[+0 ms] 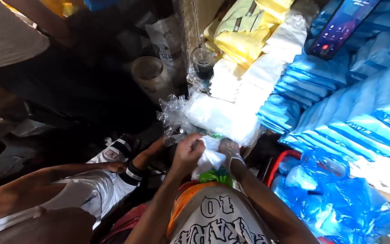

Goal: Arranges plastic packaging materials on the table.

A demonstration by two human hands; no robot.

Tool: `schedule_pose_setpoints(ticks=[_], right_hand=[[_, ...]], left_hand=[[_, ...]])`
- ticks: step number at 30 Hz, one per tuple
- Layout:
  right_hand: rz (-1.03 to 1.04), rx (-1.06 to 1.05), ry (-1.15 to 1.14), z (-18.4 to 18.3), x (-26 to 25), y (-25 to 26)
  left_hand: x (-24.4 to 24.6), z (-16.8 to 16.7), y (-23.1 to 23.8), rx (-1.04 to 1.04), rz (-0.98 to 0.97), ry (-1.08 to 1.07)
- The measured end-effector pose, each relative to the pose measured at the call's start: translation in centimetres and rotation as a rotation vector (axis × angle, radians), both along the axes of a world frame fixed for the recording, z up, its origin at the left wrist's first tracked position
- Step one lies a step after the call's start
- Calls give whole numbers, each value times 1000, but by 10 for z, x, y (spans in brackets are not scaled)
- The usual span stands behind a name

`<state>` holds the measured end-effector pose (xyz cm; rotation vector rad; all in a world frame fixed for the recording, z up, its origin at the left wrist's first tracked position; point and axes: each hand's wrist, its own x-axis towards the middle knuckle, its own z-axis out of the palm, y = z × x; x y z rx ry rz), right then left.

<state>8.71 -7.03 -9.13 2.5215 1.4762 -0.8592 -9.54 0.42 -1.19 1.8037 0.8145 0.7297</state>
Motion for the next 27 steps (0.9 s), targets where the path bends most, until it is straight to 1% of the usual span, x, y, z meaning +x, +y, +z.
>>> schedule_pose_setpoints(ticks=[2, 5, 6, 7, 10, 11, 13, 15, 17, 19, 20, 22, 23, 25, 27], right_hand=[[-28, 63, 64, 5, 4, -12], [76, 155, 93, 8, 10, -32], [105, 161, 85, 11, 11, -37], [137, 117, 53, 14, 11, -37], [142, -91, 13, 34, 10, -24], [132, -98, 37, 41, 10, -23], [116, -21, 93, 52, 14, -26], [84, 57, 141, 54, 19, -29], [37, 78, 180, 52, 25, -29], [16, 99, 210, 43, 31, -33], [-8, 130, 247, 37, 34, -36], [-90, 189, 378, 30, 38, -43], [-133, 215, 444, 29, 40, -46], [-226, 269, 593, 24, 41, -50], [-361, 333, 809, 23, 41, -53]], left_hand=[[-10, 24, 14, -15, 60, 13], [-23, 51, 39, 56, 104, -134], [-25, 60, 47, 112, 127, -152], [-24, 71, 53, 184, 167, -139], [-8, 101, 71, 452, 315, -27], [0, 109, 74, 525, 344, 0], [20, 118, 77, 654, 334, 19], [42, 117, 76, 727, 319, 29], [63, 100, 74, 776, 272, 74], [81, 67, 70, 805, 178, 180], [87, 47, 65, 790, 100, 252], [89, 7, 48, 686, -106, 414], [90, -14, 41, 657, -174, 465], [97, -60, 38, 656, -207, 496], [101, -85, 36, 631, -177, 486]])
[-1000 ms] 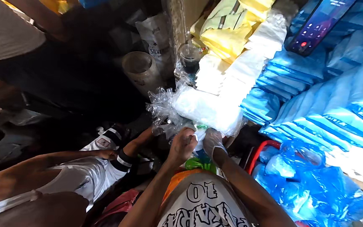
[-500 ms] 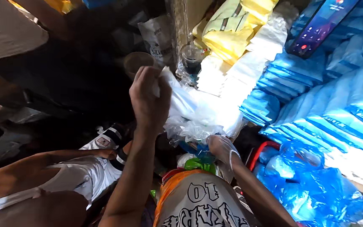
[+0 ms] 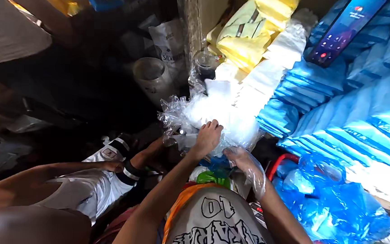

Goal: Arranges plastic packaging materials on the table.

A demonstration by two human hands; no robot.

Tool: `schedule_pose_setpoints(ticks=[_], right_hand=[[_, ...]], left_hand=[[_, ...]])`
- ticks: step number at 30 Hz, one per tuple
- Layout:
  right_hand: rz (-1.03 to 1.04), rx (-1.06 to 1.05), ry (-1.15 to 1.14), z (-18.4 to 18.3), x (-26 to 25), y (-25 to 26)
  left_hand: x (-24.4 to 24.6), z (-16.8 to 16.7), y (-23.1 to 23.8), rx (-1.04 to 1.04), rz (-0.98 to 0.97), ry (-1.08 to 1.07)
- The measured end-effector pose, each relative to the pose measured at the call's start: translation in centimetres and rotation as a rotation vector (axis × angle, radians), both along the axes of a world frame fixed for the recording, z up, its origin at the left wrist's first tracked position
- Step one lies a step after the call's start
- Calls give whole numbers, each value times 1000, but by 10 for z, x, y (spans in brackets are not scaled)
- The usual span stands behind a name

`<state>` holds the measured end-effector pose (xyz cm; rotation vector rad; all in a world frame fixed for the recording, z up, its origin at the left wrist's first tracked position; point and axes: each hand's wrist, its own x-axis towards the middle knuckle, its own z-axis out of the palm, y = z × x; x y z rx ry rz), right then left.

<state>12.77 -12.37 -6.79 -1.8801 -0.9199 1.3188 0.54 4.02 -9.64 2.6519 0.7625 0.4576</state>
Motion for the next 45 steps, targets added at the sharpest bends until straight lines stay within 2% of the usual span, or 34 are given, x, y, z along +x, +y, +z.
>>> schedule_pose_setpoints(ticks=[3, 6, 9, 13, 18, 22, 27, 29, 32, 36, 39, 42, 45], right_hand=[[-225, 57, 289, 1, -6, -3], [-344, 69, 337, -1, -13, 2], [-405, 76, 354, -1, -17, 9], [-473, 70, 412, -4, -14, 13], [-547, 90, 539, 7, -4, 12], [-571, 148, 470, 16, -4, 10], [-556, 201, 375, 11, -15, 1], [-552, 208, 379, 7, -18, -1], [-540, 203, 371, 4, -21, -2], [-573, 156, 361, 8, -25, 3], [-578, 169, 373, 9, -23, 4], [-590, 188, 395, 10, -21, 3], [-586, 219, 421, 7, -18, -1]], left_hand=[[-6, 6, -7, -127, 75, -124], [-16, 32, -10, -367, 146, -236], [-22, 32, -1, -512, 127, -344], [-31, 18, 13, -473, 28, -193], [-42, 17, 10, -347, 44, 15], [-42, 2, 4, -220, 64, -161], [-41, 0, 1, -431, 173, -331], [-40, 0, 0, -309, 185, -315], [-36, 11, -6, -109, 96, -171], [-24, 14, -12, -2, -35, -31], [-19, 12, -9, -81, -35, -50], [-18, 9, -7, -223, 64, -195], [-22, 8, -5, -337, 146, -231]])
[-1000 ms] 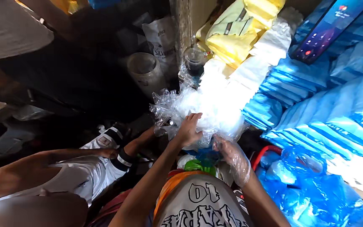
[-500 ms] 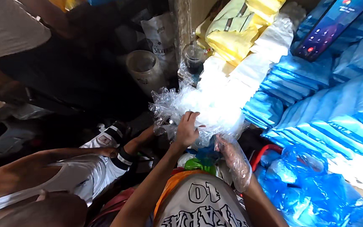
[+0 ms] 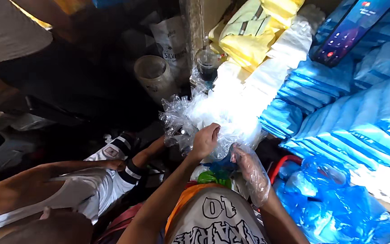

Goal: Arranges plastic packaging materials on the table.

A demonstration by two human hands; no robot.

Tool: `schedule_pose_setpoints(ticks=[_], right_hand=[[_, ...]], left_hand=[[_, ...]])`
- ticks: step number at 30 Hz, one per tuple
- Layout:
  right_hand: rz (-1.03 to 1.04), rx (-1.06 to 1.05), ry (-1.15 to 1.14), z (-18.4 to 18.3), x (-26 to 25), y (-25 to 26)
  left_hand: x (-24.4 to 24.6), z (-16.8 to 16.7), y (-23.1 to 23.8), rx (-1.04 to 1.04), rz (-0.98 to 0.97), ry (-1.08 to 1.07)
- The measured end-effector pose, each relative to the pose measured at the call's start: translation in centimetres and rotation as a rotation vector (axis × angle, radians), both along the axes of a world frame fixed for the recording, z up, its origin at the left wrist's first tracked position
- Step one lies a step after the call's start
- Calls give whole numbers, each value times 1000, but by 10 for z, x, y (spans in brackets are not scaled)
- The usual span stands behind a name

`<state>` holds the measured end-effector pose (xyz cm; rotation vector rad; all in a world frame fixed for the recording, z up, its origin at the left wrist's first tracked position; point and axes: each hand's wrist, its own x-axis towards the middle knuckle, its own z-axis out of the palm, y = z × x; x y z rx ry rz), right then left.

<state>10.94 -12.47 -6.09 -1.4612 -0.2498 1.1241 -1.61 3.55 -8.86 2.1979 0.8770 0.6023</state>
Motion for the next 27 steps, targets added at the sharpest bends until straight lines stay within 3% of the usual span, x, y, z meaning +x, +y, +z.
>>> schedule_pose_setpoints(ticks=[8, 12, 15, 20, 27], right_hand=[[62, -20, 16, 7, -19, 5], [68, -66, -202, 15, -35, 20], [121, -165, -443, 18, -26, 25], [77, -264, -449, 20, -8, 29], [122, -261, -448, 34, 23, 33]], left_hand=[[5, -4, -4, -106, 100, -305], [10, 14, -23, -557, 37, -484], [11, 21, -24, -679, 107, -525], [0, 15, -11, -923, 162, -646], [-17, 26, -2, -763, 33, -474]])
